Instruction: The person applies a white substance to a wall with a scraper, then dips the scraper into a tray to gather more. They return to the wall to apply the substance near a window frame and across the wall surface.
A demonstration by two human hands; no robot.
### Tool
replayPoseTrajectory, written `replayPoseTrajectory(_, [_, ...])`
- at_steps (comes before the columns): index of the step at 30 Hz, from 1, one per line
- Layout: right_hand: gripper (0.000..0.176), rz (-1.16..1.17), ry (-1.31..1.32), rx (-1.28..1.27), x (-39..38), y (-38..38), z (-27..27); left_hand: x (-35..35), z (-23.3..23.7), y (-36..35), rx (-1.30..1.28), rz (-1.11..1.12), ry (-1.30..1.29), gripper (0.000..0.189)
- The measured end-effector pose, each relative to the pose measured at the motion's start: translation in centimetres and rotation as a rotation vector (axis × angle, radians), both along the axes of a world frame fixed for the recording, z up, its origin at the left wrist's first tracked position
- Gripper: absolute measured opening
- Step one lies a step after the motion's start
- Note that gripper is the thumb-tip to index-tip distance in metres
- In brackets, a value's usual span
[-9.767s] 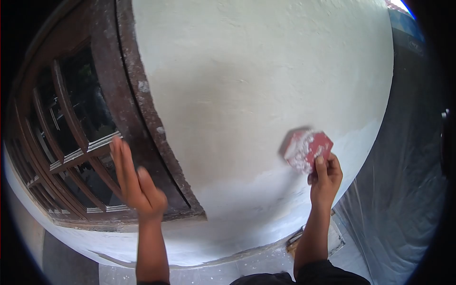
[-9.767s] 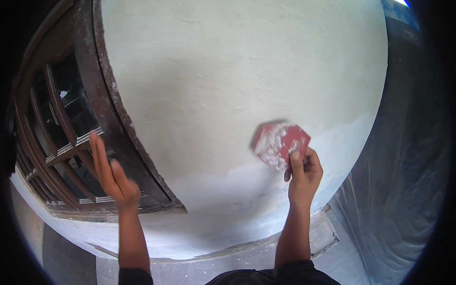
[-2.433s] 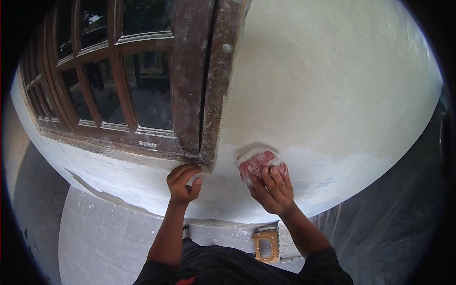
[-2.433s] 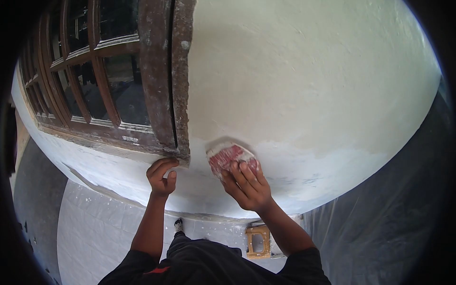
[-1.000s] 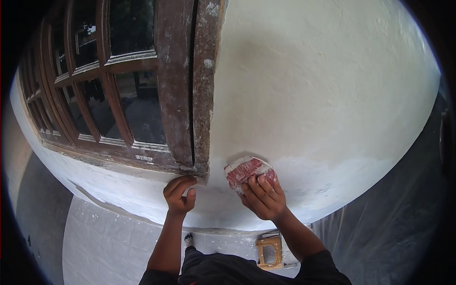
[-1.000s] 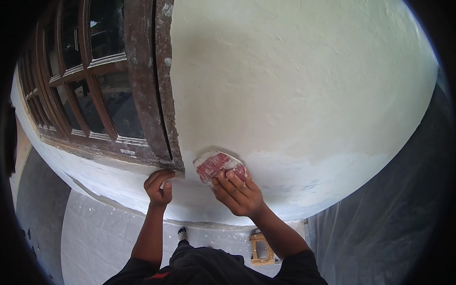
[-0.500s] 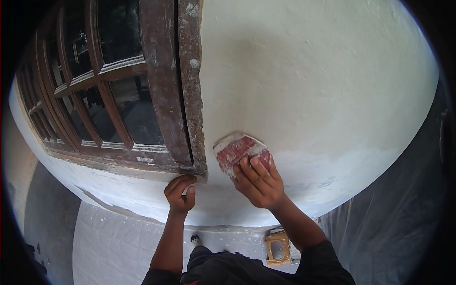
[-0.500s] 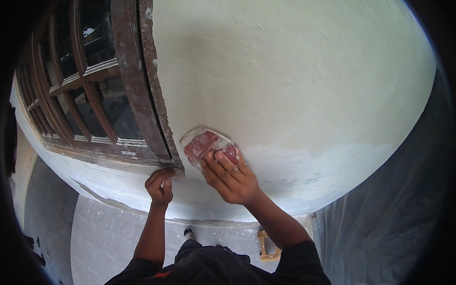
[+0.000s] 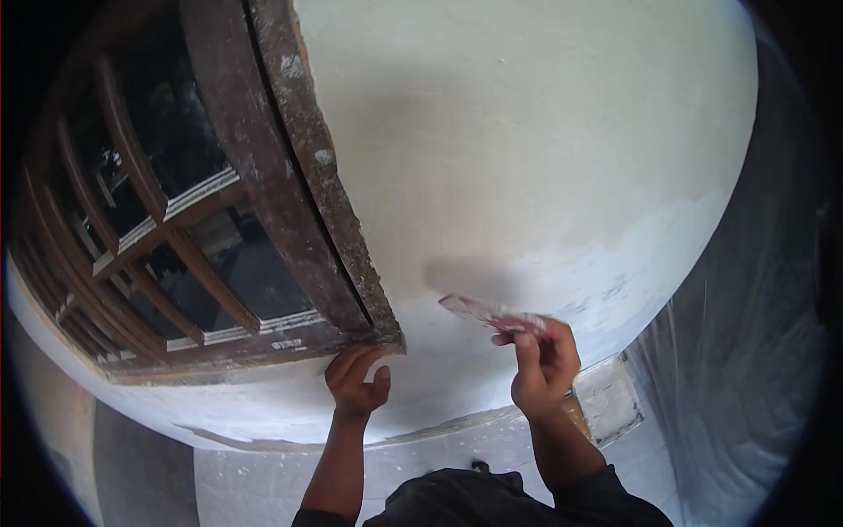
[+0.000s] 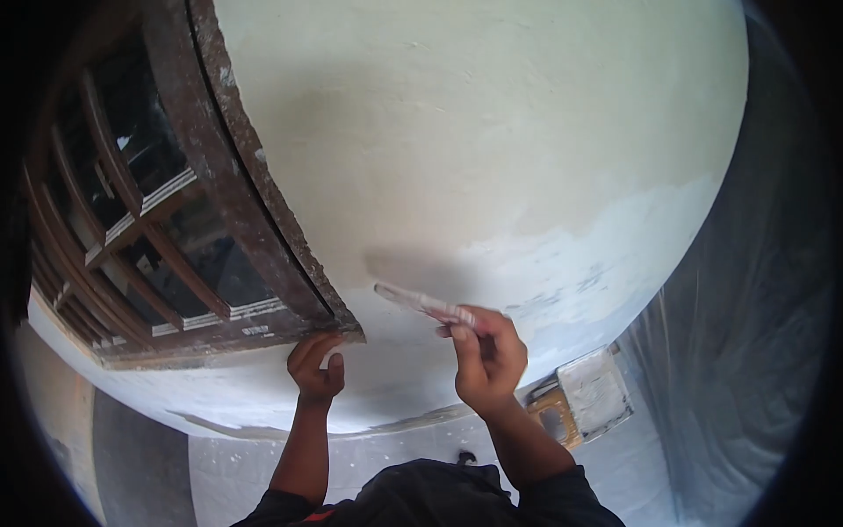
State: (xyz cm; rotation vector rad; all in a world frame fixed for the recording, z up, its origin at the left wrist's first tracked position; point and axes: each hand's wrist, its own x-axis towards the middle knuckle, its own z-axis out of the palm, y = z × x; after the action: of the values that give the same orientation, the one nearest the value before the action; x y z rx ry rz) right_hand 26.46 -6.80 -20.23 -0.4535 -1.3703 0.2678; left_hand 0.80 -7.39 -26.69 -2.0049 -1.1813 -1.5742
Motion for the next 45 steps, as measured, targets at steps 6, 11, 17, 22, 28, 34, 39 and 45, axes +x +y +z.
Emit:
replayPoseTrajectory(6, [0.015,0.523,0.615,-0.512,-4.9,1.7,-0.3,-2.9,0.6,0.9,-0.114,-0.15,0.229,0.032])
replayPoseTrajectory(11, [0.017,0.279,0.71,-0.544,-5.3,2.4,-4.7,-2.9,0.8,0.9,-0.351,-0.237,0.064,0.036])
replayPoseTrajectory(17, [0.017,0.353,0.812,-0.422,-6.8,1.8,-2.0,-2.7,1.2,0.9,-0.394,-0.275,0.079,0.035])
replayPoseTrajectory(22, [0.014,0.224,0.842,-0.469,-6.7,2.3,-5.7,-3.1,1.9,1.1,-0.478,-0.332,0.045,0.034])
replayPoseTrajectory(28, [0.012,0.363,0.876,-0.406,-9.2,1.3,-1.0,-3.5,1.5,1.2,-0.499,-0.372,-0.031,0.035])
replayPoseTrajectory(34, [0.011,0.266,0.952,-0.475,-8.4,1.3,-5.8,-3.6,1.6,1.2,-0.516,-0.404,-0.054,0.035])
replayPoseTrajectory(39, [0.016,0.365,0.884,-0.398,-10.8,1.0,-1.8,-3.7,1.3,1.2,-0.503,-0.408,-0.066,0.035])
replayPoseTrajectory(45, [0.012,0.336,0.961,-0.431,-9.7,0.8,-5.1,-3.9,1.5,1.4,-0.473,-0.434,-0.088,0.035])
